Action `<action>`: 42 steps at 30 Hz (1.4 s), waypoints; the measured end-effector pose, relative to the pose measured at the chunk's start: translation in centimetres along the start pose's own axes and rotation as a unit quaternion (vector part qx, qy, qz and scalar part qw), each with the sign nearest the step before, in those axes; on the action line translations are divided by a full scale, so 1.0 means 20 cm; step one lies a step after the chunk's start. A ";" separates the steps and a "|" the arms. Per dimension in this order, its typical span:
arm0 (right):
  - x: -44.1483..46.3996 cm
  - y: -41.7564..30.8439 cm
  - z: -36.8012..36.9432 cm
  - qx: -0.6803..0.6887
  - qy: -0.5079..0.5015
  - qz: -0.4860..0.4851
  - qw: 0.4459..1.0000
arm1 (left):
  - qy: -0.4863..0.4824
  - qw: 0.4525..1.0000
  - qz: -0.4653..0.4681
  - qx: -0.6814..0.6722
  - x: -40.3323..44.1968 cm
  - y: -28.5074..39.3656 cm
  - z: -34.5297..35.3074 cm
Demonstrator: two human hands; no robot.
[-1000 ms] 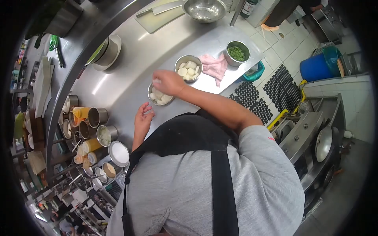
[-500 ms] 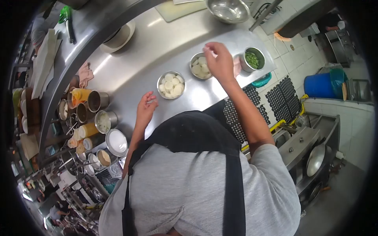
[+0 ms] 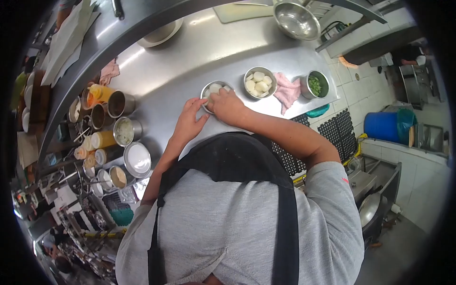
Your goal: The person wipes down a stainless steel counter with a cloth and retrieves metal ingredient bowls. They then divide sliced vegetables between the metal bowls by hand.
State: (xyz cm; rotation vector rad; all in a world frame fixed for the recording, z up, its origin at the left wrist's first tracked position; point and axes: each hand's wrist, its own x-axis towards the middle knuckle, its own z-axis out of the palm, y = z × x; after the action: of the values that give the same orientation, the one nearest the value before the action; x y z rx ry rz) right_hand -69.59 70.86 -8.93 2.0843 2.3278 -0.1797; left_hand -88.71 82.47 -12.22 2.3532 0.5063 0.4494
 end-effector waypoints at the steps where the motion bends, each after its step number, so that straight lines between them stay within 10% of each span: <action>1: 0.00 -0.01 0.00 0.009 -0.013 0.014 1.000 | -0.011 1.000 -0.014 -0.021 -0.01 0.00 -0.01; 20: 0.06 -0.07 0.04 0.166 0.061 0.042 0.983 | 0.027 0.975 -0.104 -0.195 0.01 -0.06 0.04; 42: 0.15 -0.02 -0.05 0.047 -0.128 0.007 0.991 | -0.037 0.976 -0.198 -0.081 -0.01 0.12 0.02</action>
State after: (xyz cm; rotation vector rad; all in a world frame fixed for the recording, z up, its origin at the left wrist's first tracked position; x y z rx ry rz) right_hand -70.30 73.94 -8.12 1.9796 2.1920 -0.5335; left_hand -88.02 80.44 -10.92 2.0379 0.8464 0.2069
